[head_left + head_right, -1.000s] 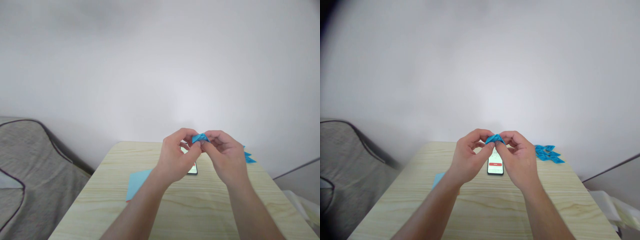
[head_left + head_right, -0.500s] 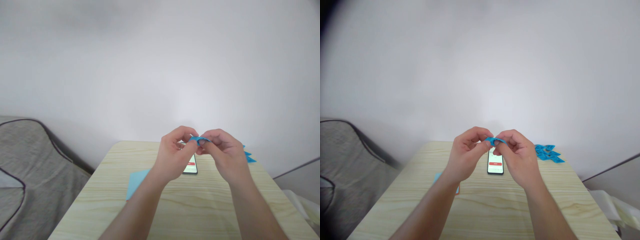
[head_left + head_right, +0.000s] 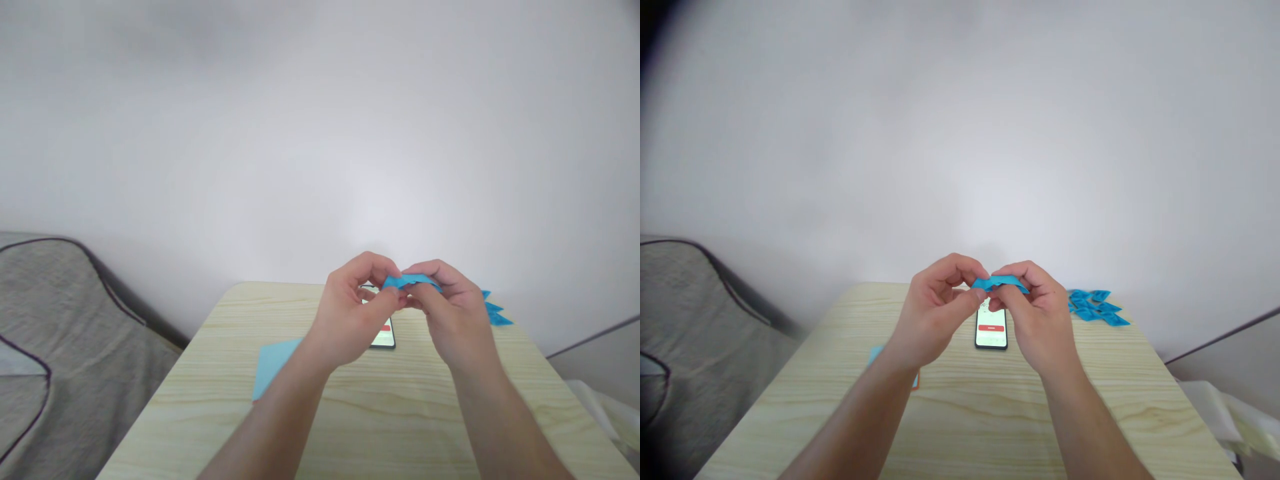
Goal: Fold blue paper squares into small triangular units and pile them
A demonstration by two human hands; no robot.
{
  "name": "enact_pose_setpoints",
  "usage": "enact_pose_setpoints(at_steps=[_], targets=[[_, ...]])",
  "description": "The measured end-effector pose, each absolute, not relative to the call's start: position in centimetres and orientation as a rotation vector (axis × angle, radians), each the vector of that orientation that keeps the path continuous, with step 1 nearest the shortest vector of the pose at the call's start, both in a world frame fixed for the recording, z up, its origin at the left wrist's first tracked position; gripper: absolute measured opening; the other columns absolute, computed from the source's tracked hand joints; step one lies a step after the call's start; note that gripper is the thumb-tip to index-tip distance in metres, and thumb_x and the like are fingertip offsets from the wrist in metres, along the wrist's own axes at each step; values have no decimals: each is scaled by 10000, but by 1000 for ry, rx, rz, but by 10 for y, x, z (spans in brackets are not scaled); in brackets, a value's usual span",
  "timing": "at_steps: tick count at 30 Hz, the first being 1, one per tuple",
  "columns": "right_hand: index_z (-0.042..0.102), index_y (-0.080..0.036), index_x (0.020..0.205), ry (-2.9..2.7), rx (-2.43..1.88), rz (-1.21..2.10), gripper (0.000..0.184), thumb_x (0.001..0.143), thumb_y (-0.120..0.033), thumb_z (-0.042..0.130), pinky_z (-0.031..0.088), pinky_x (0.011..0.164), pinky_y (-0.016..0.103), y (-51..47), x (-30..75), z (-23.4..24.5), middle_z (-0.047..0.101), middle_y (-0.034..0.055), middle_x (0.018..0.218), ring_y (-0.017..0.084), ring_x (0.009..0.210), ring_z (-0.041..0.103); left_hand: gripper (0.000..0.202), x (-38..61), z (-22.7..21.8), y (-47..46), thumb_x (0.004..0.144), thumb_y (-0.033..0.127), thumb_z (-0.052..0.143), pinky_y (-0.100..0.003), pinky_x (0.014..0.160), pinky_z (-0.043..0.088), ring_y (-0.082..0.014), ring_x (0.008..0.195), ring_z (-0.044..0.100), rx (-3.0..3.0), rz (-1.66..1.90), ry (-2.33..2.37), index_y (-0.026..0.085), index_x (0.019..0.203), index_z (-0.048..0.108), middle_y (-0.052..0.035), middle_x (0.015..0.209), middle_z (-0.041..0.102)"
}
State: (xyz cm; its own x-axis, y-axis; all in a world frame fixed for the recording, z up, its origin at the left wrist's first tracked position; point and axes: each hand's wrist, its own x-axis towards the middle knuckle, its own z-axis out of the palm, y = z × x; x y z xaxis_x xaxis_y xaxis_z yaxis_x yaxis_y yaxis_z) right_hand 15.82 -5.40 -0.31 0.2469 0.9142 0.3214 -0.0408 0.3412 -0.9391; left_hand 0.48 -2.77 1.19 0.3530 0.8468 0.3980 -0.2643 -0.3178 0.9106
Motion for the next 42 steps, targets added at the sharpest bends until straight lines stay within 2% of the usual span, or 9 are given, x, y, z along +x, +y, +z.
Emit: enact_pose_setpoints(at_steps=[6,11,15,21,27,29,33,37,42], targets=[[742,-227,936,-1176,-988,837,102,834,-237,734,606,700,342,-54,160,-2,719,2,769,165,687,679,106,3,12,-23,858,266,738,-243,606,487,-119,690,582,1436,1274,531,180,877,679,-5,744,624],[759,-232,980,-1171,-918,999,188,805,-291,793,635,688,398,-53,166,-5,741,28,898,206,765,701,86,1,12,-22,831,207,746,-227,590,474,-114,707,558,1442,1294,581,176,853,668,-5,774,607],[767,-230,944,-1148,-957,961,132,814,-250,782,630,715,378,-52,167,-6,734,16,848,191,761,700,68,3,12,-24,839,203,725,-223,582,467,-113,704,554,1485,1305,636,177,844,662,-2,765,596],[782,-243,963,-1114,-1016,923,150,820,-289,791,586,689,328,-48,167,-7,724,7,822,162,724,660,123,4,10,-25,852,258,719,-231,616,491,-132,775,619,1643,1317,749,221,965,686,-2,821,644],[788,-234,939,-1030,-938,1044,134,814,-281,797,559,702,297,-45,164,-8,704,5,794,150,737,627,231,9,5,-29,843,187,662,-243,678,527,-123,810,664,1904,1420,879,258,1063,666,23,912,706],[782,-223,886,-997,-908,1113,93,819,-286,791,568,715,293,-44,161,-8,702,10,809,155,772,632,219,11,3,-29,848,168,637,-249,689,532,-117,795,663,1972,1468,919,252,1048,669,24,935,718],[762,-210,848,-987,-881,1185,91,828,-298,775,589,704,297,-43,157,-10,698,15,845,169,826,637,130,14,-3,-27,861,165,622,-256,701,536,-125,792,669,2041,1554,1043,238,948,685,26,851,719],[755,-204,923,-1058,-956,1150,168,828,-342,769,614,681,315,-42,156,-13,710,33,901,193,860,655,104,15,-5,-24,835,151,645,-245,675,531,-129,797,670,2092,1632,1125,228,890,689,22,828,715],[733,-258,1048,-1026,-1065,903,289,792,-373,802,628,623,299,-44,152,-13,744,11,949,178,797,685,99,15,-3,-23,836,138,643,-251,713,541,-131,795,660,2160,1718,1150,221,861,692,15,839,724]])
